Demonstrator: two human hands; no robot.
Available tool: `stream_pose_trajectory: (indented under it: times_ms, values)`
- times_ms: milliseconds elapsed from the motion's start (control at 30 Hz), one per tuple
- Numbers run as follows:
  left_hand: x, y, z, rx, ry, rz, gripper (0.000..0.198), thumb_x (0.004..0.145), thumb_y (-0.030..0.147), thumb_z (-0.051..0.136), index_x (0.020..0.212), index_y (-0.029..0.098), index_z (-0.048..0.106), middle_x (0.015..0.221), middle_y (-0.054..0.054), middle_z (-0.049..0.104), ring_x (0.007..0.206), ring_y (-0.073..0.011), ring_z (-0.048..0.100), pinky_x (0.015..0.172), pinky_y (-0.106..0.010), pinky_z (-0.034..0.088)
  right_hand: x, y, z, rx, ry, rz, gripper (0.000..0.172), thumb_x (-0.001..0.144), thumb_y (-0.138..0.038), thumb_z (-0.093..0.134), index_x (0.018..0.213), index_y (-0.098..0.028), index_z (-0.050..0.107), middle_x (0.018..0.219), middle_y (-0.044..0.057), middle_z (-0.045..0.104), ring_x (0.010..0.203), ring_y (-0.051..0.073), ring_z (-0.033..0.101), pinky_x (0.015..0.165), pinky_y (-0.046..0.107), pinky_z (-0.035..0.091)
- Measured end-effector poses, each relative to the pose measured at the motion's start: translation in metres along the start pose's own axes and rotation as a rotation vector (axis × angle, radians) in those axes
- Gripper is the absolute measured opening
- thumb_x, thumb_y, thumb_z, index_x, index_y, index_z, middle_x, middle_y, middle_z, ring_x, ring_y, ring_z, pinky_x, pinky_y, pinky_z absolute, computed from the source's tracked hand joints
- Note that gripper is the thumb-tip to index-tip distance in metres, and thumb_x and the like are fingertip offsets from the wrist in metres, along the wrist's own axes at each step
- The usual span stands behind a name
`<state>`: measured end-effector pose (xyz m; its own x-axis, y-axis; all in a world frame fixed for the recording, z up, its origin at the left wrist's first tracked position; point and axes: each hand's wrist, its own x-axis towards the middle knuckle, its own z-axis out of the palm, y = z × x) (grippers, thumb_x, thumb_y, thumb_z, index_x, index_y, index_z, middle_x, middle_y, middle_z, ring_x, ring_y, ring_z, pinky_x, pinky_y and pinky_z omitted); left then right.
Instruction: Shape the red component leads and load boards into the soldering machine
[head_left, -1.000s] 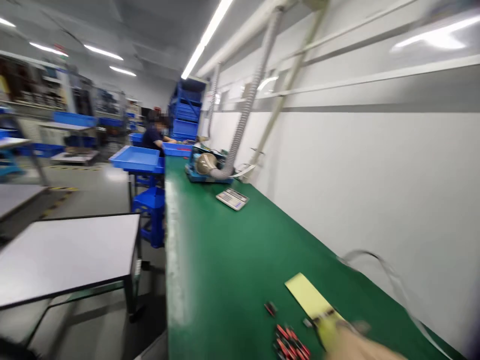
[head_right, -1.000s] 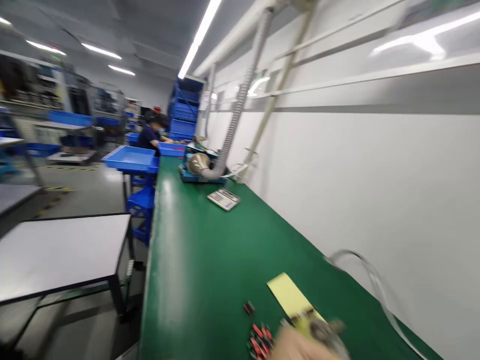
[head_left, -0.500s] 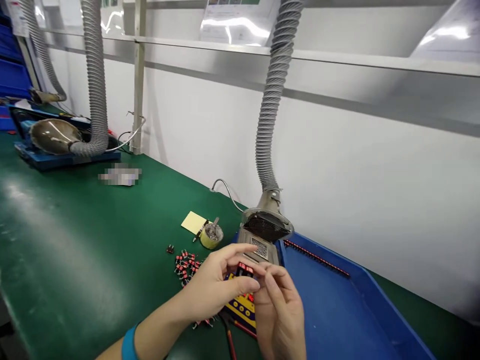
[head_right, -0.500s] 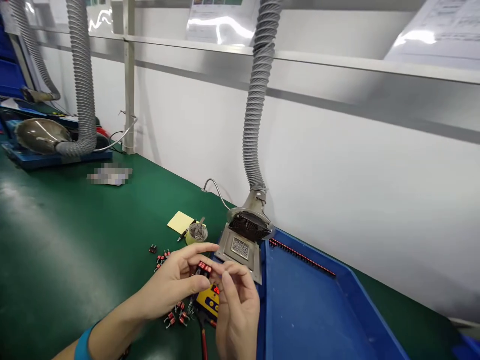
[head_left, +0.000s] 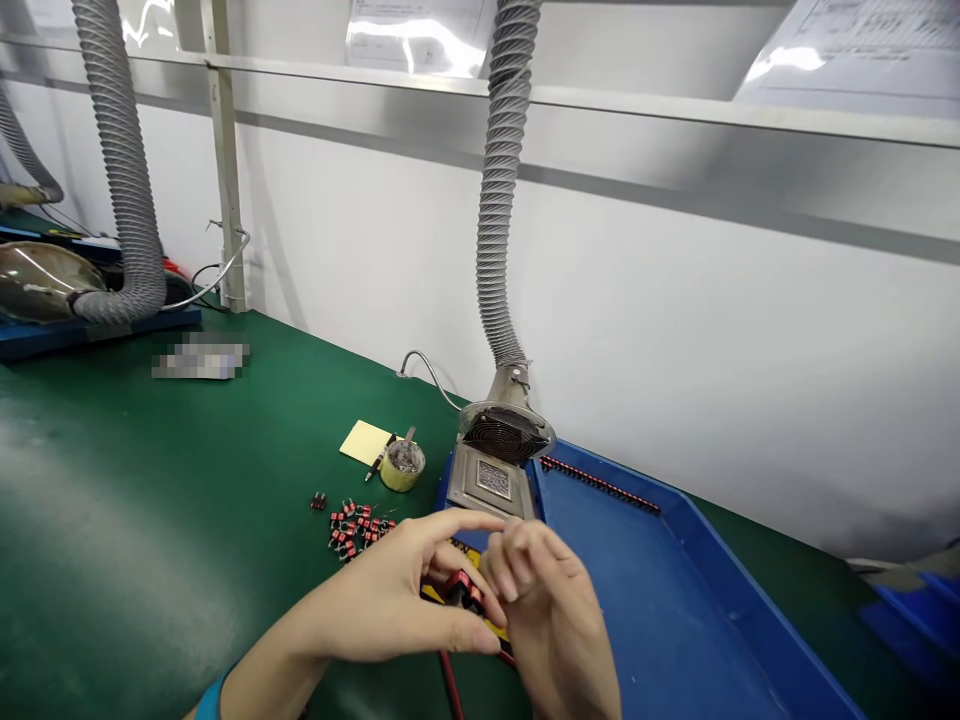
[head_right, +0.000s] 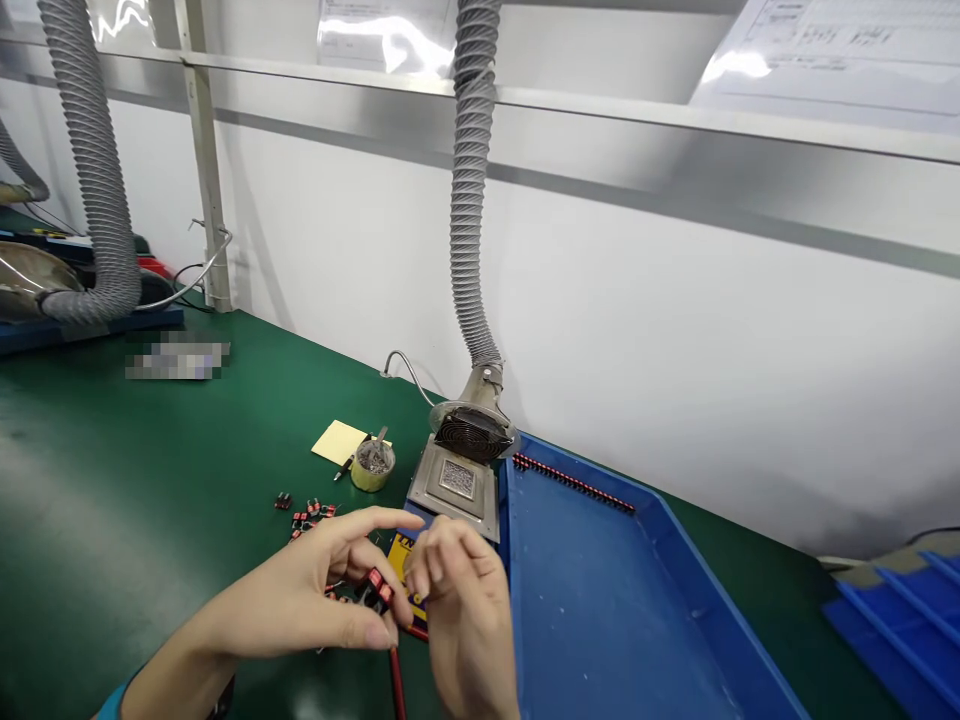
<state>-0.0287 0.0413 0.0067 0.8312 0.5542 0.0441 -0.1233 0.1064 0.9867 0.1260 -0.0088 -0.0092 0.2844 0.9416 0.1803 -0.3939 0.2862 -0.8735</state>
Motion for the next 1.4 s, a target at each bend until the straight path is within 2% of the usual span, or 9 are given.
stream_pose_trajectory:
  times_ms: [100, 267, 600, 767, 933, 1033, 1167, 1267, 1400]
  values:
    - [-0.002, 0.003, 0.001, 0.007, 0.039, 0.016, 0.066, 0.073, 0.017, 0.078, 0.132, 0.026, 0.052, 0.093, -0.001, 0.073, 0.094, -0.0185, 0.065, 0.078, -0.026, 0.046, 0.000, -0.004, -0.007, -0.090, 0.054, -0.100, 0.028, 0.081, -0.042, 0.069, 0.065, -0.020, 0.065, 0.059, -0.001, 0.047, 0.054, 0.012, 0.046, 0.053, 0.023, 0.042]
    - [-0.003, 0.002, 0.001, -0.036, 0.087, 0.075, 0.061, 0.074, 0.013, 0.076, 0.128, 0.029, 0.054, 0.090, 0.003, 0.070, 0.094, -0.0152, 0.065, 0.078, -0.022, 0.046, -0.004, -0.001, -0.011, -0.356, -0.157, -0.142, 0.024, 0.080, -0.045, 0.070, 0.082, -0.022, 0.076, 0.069, 0.003, 0.057, 0.062, 0.015, 0.054, 0.058, 0.026, 0.046]
    - [-0.004, 0.001, 0.004, 0.046, 0.112, 0.101, 0.057, 0.076, 0.012, 0.070, 0.128, 0.029, 0.055, 0.095, 0.002, 0.067, 0.095, -0.0175, 0.063, 0.087, -0.029, 0.047, -0.003, 0.005, 0.004, -0.165, -0.142, -0.089, 0.018, 0.080, -0.032, 0.072, 0.066, -0.021, 0.071, 0.062, -0.001, 0.048, 0.051, 0.009, 0.047, 0.046, 0.020, 0.042]
    - [-0.004, 0.001, 0.006, 0.030, 0.104, 0.116, 0.053, 0.078, 0.010, 0.063, 0.127, 0.028, 0.054, 0.095, 0.001, 0.064, 0.092, -0.0179, 0.063, 0.086, -0.032, 0.048, -0.004, 0.006, 0.007, -0.147, -0.077, -0.118, 0.023, 0.079, -0.032, 0.074, 0.062, -0.020, 0.067, 0.060, -0.002, 0.047, 0.054, 0.009, 0.048, 0.049, 0.019, 0.043]
    - [-0.002, -0.003, 0.008, 0.009, 0.095, 0.171, 0.043, 0.085, 0.011, 0.053, 0.126, 0.023, 0.051, 0.090, 0.001, 0.057, 0.084, -0.0124, 0.054, 0.076, -0.025, 0.042, -0.005, 0.010, 0.005, -0.232, -0.063, -0.238, 0.023, 0.084, -0.032, 0.069, 0.064, -0.020, 0.067, 0.060, -0.002, 0.051, 0.055, 0.010, 0.049, 0.053, 0.019, 0.044]
    - [0.000, -0.005, 0.009, -0.030, 0.118, 0.169, 0.031, 0.087, 0.015, 0.051, 0.118, 0.019, 0.053, 0.083, 0.002, 0.051, 0.078, -0.0109, 0.048, 0.070, -0.023, 0.038, -0.006, 0.012, 0.002, -0.394, -0.017, -0.357, 0.018, 0.087, -0.029, 0.065, 0.071, -0.022, 0.070, 0.063, -0.001, 0.053, 0.060, 0.011, 0.051, 0.057, 0.021, 0.044]
    - [0.001, -0.003, 0.009, 0.139, 0.236, 0.165, 0.012, 0.092, 0.027, 0.050, 0.096, 0.018, 0.057, 0.077, 0.003, 0.050, 0.073, -0.0119, 0.045, 0.066, -0.024, 0.036, -0.009, 0.011, 0.002, -0.570, 0.018, -0.475, 0.013, 0.086, -0.019, 0.064, 0.078, -0.024, 0.073, 0.065, 0.000, 0.057, 0.060, 0.012, 0.053, 0.053, 0.019, 0.043]
    - [0.000, 0.001, 0.008, 0.247, 0.258, 0.195, 0.015, 0.092, 0.025, 0.049, 0.081, 0.018, 0.056, 0.076, 0.003, 0.053, 0.072, -0.0117, 0.046, 0.065, -0.023, 0.035, -0.010, 0.010, 0.006, -0.600, 0.036, -0.522, 0.013, 0.084, -0.016, 0.065, 0.078, -0.025, 0.072, 0.064, -0.001, 0.058, 0.060, 0.011, 0.053, 0.052, 0.018, 0.043]
    - [0.000, 0.005, 0.008, 0.300, 0.260, 0.221, 0.016, 0.091, 0.022, 0.049, 0.079, 0.017, 0.057, 0.074, 0.004, 0.055, 0.070, -0.0113, 0.047, 0.064, -0.023, 0.035, -0.008, 0.010, 0.009, -0.581, 0.054, -0.538, 0.012, 0.081, -0.016, 0.067, 0.074, -0.025, 0.072, 0.062, -0.002, 0.058, 0.057, 0.010, 0.054, 0.051, 0.016, 0.044]
